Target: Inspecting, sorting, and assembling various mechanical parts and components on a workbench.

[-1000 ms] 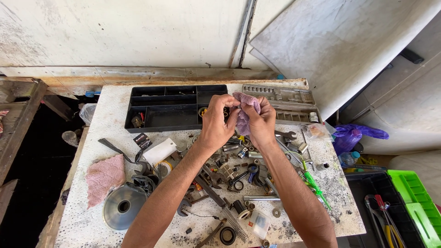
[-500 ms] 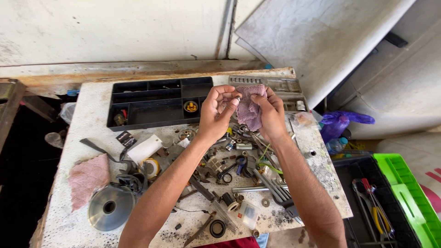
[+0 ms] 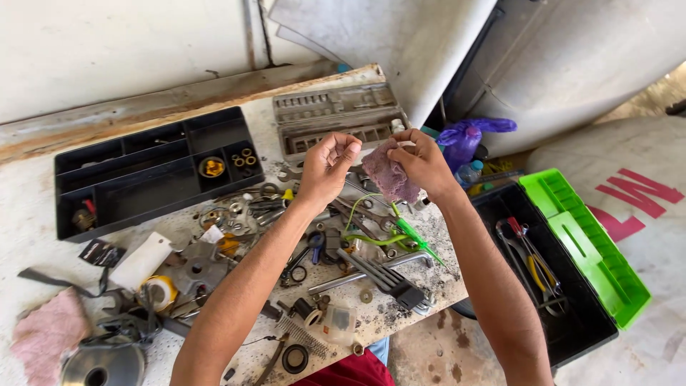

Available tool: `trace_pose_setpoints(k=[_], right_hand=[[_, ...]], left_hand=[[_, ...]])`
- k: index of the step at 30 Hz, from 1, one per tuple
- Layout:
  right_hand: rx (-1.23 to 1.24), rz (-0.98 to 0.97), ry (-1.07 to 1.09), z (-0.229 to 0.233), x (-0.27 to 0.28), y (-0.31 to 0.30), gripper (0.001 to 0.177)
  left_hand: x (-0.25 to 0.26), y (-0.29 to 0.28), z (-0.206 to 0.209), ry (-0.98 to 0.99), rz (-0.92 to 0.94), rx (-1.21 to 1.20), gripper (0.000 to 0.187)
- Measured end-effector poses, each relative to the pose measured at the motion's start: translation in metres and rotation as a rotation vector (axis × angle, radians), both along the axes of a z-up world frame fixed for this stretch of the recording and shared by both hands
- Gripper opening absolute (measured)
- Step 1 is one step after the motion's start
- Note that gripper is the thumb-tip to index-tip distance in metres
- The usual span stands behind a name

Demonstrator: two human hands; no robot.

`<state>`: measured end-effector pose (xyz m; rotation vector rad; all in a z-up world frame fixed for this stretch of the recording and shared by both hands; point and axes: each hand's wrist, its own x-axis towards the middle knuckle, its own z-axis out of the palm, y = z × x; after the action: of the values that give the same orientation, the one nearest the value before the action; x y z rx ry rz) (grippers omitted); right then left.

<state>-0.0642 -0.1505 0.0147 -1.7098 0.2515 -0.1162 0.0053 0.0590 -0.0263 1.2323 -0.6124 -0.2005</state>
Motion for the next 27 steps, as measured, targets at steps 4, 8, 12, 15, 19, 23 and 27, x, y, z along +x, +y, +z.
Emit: trace_pose_setpoints(k=[4, 8, 12, 15, 19, 23, 27], right_hand=[[-0.226, -0.005, 0.004, -0.021, -0.009, -0.02, 0.032], [-0.495, -0.038, 0.114, -0.038, -0.011, -0.034, 0.024], [-0.797, 0.023, -0.15, -0.026, -0.013, -0.03, 0.021], [-0.568, 0.099, -0.263, -0.007, -0.014, -0.02, 0.021], [-0.478, 0.094, -0.261, 0.017, -0.015, 0.003, 0.021], [-0.36, 0.072, -0.073, 0.037, -0.016, 0.031, 0.027], [-0.295, 0.138, -0.114, 0.046, -0.014, 0.059, 0.029]], left_hand=[[-0.001, -0.02, -0.011, 0.034, -0.04, 0.038, 0.018], [-0.001, -0.031, -0.012, 0.087, -0.093, 0.086, 0.017], [0.001, -0.033, -0.008, 0.138, -0.132, 0.089, 0.017], [0.002, -0.03, -0.014, 0.12, -0.122, 0.034, 0.019], [0.001, -0.02, -0.009, 0.078, -0.049, 0.064, 0.021], [-0.008, 0.003, 0.014, -0.01, 0.013, 0.067, 0.021], [-0.018, 0.033, 0.029, -0.272, 0.18, 0.135, 0.023]])
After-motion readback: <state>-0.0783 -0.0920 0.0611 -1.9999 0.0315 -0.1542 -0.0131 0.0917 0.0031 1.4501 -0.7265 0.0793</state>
